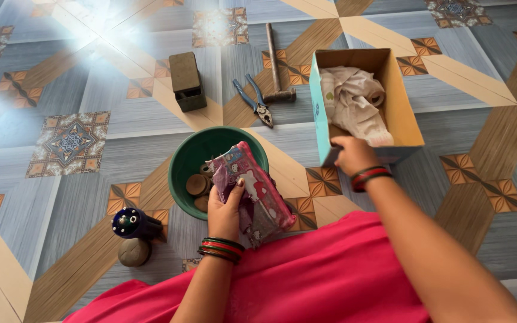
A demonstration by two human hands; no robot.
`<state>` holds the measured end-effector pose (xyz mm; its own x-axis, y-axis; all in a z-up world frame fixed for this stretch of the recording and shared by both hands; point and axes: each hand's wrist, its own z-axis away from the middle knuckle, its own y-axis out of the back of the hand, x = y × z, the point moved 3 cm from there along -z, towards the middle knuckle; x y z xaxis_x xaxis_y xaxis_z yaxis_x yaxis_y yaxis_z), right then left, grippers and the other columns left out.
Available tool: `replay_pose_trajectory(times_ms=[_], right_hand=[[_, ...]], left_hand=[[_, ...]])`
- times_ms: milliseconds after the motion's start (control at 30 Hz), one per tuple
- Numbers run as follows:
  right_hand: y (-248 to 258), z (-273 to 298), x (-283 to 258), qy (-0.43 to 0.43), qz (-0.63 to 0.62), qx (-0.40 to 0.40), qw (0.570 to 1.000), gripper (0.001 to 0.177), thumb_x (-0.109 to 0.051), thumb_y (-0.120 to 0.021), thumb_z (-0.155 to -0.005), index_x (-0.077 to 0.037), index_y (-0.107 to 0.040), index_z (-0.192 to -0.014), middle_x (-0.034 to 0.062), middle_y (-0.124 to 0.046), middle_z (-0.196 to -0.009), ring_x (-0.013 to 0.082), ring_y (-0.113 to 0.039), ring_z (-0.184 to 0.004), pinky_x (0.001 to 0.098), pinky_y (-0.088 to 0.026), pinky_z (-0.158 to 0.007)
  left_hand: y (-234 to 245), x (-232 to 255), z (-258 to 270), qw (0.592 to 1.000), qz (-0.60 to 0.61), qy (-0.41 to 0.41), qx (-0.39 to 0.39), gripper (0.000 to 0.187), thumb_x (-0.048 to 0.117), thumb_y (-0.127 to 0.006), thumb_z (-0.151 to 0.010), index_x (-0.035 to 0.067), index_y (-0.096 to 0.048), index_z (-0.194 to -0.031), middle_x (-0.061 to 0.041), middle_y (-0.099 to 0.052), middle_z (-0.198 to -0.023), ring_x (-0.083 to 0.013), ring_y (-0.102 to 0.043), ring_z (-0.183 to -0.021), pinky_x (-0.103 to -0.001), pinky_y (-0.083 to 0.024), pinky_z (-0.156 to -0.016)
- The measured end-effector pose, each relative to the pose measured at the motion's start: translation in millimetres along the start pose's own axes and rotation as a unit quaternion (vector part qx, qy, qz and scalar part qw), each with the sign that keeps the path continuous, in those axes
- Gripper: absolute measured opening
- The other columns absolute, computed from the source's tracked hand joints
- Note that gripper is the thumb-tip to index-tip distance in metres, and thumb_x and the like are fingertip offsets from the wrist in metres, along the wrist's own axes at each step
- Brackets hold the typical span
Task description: The person assembles a small cylindrical object using a screwdriver, then places it into a small container. They then pick up a small plastic bag and wrap it with a purple cloth, placing the wrapped item into a green bowl. Finally, they remove items from a cardboard box and place them into the bowl.
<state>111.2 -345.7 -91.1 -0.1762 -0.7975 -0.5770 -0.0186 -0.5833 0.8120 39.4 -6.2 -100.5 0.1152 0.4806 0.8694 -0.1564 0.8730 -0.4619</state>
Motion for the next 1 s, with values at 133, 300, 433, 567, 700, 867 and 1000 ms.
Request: replay_pose_trajectory(times_ms=[133, 300, 433, 567, 700, 867, 1000], right_hand=[[30.5, 6.5, 78.6, 0.069, 0.052, -0.062, 0.994, 0.04, 0.0, -0.055, -0.081, -0.008, -0.076, -0.114, 0.017, -0.078, -0.106, 0.028, -0.076, -0.097, 0.039, -0.057, -0.09], [97.5, 28.1, 147.2, -0.056, 0.277, -0.2, 0.938, 0.035, -0.012, -0.06, -0.086, -0.025, -0.083, -0.11, 0.006, -0.081, -0.108, 0.0255, -0.077, -0.103, 0.0382, -0.059, -0.098], [104.0, 45.1, 119.0, -0.153, 0.327, -0.084, 0.929, 0.036, -0.026, -0.068, -0.091, -0.022, -0.07, -0.126, 0.0088, -0.069, -0.128, 0.0313, -0.064, -0.121, 0.0535, -0.046, -0.105], [57.7, 48.3, 48.4, -0.008, 0.231, -0.026, 0.973, 0.052, -0.031, -0.07, -0.086, -0.021, -0.061, -0.137, 0.009, -0.063, -0.138, 0.0312, -0.057, -0.13, 0.0581, -0.041, -0.108], [14.0, 48.9, 3.6, 0.096, 0.19, -0.035, 0.976, 0.045, -0.024, -0.063, -0.086, -0.02, -0.065, -0.131, 0.0076, -0.066, -0.132, 0.0312, -0.058, -0.124, 0.0548, -0.036, -0.105], [19.7, 49.5, 12.9, 0.041, 0.067, -0.092, 0.993, 0.034, -0.029, -0.056, -0.095, -0.017, -0.071, -0.123, 0.012, -0.071, -0.124, 0.0324, -0.063, -0.119, 0.0489, -0.042, -0.104], [30.8, 33.7, 46.4, -0.019, 0.081, -0.002, 0.997, 0.034, -0.032, -0.061, -0.095, -0.012, -0.073, -0.119, 0.0167, -0.074, -0.118, 0.0338, -0.07, -0.11, 0.042, -0.055, -0.096]], left_hand=[[-1.8, -1.8, -1.2, 1.0, -0.011, -0.009, -0.009, 0.032, 0.015, -0.072, -0.093, 0.004, -0.063, -0.122, -0.003, -0.071, -0.11, -0.0108, -0.066, -0.095, -0.029, -0.054, -0.086], [-5.0, -4.4, 3.5, 0.999, -0.027, 0.013, -0.016, 0.032, 0.016, -0.073, -0.092, 0.004, -0.064, -0.12, -0.003, -0.072, -0.107, -0.0107, -0.066, -0.094, -0.028, -0.054, -0.084], [-10.9, -3.2, 6.7, 0.999, -0.032, 0.015, -0.021, 0.031, 0.017, -0.073, -0.092, 0.004, -0.064, -0.119, -0.003, -0.072, -0.106, -0.0113, -0.066, -0.092, -0.029, -0.054, -0.083], [-10.2, 4.1, 14.4, 0.998, -0.058, 0.024, -0.01, 0.031, 0.016, -0.072, -0.092, 0.005, -0.065, -0.119, -0.003, -0.072, -0.106, -0.011, -0.066, -0.092, -0.028, -0.054, -0.083], [-10.7, 9.0, 18.0, 0.997, -0.031, 0.065, 0.009, 0.03, 0.016, -0.071, -0.09, 0.005, -0.063, -0.117, -0.005, -0.073, -0.105, -0.0129, -0.068, -0.09, -0.03, -0.056, -0.081], [-12.2, 8.8, 12.0, 0.999, -0.029, 0.044, 0.003, 0.03, 0.016, -0.071, -0.092, 0.004, -0.064, -0.118, -0.004, -0.072, -0.105, -0.0122, -0.067, -0.09, -0.029, -0.055, -0.081], [-14.0, 0.5, 7.8, 0.999, -0.043, 0.027, -0.009, 0.029, 0.015, -0.072, -0.093, 0.004, -0.064, -0.118, -0.004, -0.071, -0.105, -0.0115, -0.065, -0.09, -0.028, -0.054, -0.082]])
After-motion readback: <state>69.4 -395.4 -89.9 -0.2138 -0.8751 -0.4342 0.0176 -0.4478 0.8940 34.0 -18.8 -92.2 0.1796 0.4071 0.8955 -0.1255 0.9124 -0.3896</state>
